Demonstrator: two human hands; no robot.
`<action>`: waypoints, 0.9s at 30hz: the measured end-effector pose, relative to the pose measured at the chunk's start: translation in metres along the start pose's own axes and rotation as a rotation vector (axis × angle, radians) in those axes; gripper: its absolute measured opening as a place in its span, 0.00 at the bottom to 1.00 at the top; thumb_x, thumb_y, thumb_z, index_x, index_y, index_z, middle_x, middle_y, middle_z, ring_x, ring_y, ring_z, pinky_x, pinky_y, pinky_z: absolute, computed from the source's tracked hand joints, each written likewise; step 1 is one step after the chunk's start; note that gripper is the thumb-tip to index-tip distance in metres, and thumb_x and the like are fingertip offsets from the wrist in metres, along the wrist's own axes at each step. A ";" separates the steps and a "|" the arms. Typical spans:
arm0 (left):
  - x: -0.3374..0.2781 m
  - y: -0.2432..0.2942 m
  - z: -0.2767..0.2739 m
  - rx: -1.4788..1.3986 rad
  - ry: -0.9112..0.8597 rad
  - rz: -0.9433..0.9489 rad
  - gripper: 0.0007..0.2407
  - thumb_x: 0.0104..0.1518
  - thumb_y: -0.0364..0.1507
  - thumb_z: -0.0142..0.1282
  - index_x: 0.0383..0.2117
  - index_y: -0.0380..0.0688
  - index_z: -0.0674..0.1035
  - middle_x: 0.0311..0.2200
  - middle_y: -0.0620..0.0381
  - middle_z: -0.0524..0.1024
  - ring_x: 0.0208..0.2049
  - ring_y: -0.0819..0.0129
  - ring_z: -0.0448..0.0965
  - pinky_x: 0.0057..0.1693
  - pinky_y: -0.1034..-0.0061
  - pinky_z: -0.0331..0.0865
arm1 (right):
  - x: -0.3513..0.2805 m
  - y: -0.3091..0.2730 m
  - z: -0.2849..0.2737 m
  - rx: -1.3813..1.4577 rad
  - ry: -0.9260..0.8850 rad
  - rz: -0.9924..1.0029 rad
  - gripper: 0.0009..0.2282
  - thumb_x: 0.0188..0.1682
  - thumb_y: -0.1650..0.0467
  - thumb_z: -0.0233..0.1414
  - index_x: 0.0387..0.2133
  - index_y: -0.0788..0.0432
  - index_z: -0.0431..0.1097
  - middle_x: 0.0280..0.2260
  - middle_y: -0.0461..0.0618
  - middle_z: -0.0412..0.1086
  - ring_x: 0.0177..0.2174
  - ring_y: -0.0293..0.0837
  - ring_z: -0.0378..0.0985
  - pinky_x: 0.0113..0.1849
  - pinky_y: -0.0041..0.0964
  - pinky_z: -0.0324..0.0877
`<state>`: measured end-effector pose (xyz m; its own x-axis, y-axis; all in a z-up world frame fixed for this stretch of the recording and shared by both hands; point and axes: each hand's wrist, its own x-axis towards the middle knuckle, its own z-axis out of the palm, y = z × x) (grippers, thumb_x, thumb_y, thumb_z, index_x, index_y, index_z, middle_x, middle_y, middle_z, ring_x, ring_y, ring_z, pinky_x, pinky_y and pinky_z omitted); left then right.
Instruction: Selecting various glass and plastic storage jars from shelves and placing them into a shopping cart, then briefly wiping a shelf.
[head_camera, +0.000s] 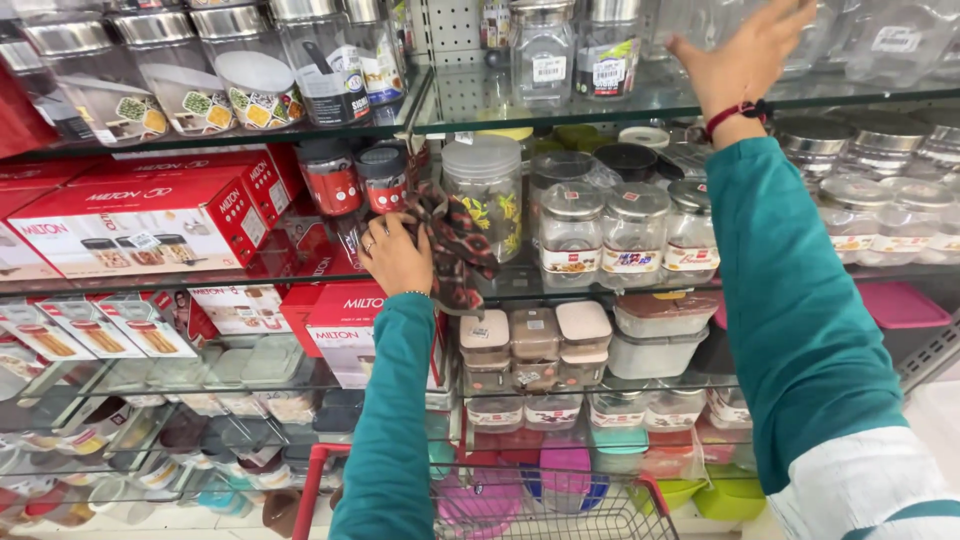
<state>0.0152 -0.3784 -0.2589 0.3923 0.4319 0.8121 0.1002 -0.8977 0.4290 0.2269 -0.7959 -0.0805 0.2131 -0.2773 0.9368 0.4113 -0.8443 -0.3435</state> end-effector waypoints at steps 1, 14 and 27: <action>0.002 -0.004 0.005 0.001 0.005 -0.003 0.11 0.56 0.38 0.60 0.39 0.50 0.76 0.45 0.53 0.71 0.54 0.51 0.69 0.63 0.50 0.58 | -0.002 -0.006 -0.011 0.004 0.001 -0.004 0.59 0.34 0.51 0.74 0.63 0.77 0.39 0.60 0.95 0.41 0.57 0.82 0.52 0.55 0.59 0.55; -0.009 0.074 -0.080 -0.474 0.284 0.238 0.11 0.67 0.31 0.50 0.53 0.44 0.75 0.55 0.52 0.71 0.62 0.54 0.66 0.70 0.57 0.49 | -0.024 0.014 -0.053 0.820 -0.009 -0.047 0.33 0.47 0.66 0.70 0.60 0.66 0.60 0.59 0.62 0.67 0.58 0.53 0.67 0.63 0.45 0.60; -0.180 0.088 -0.002 -0.968 -0.481 0.202 0.37 0.63 0.42 0.62 0.71 0.30 0.57 0.71 0.36 0.58 0.73 0.46 0.57 0.74 0.57 0.53 | -0.360 -0.036 -0.141 1.073 -0.730 0.139 0.46 0.53 0.43 0.45 0.72 0.66 0.42 0.73 0.62 0.44 0.73 0.54 0.43 0.70 0.45 0.41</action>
<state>-0.0484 -0.5344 -0.3662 0.6574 0.0168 0.7533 -0.6828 -0.4094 0.6051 0.0105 -0.7304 -0.3960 0.6003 0.2657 0.7543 0.7728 0.0501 -0.6327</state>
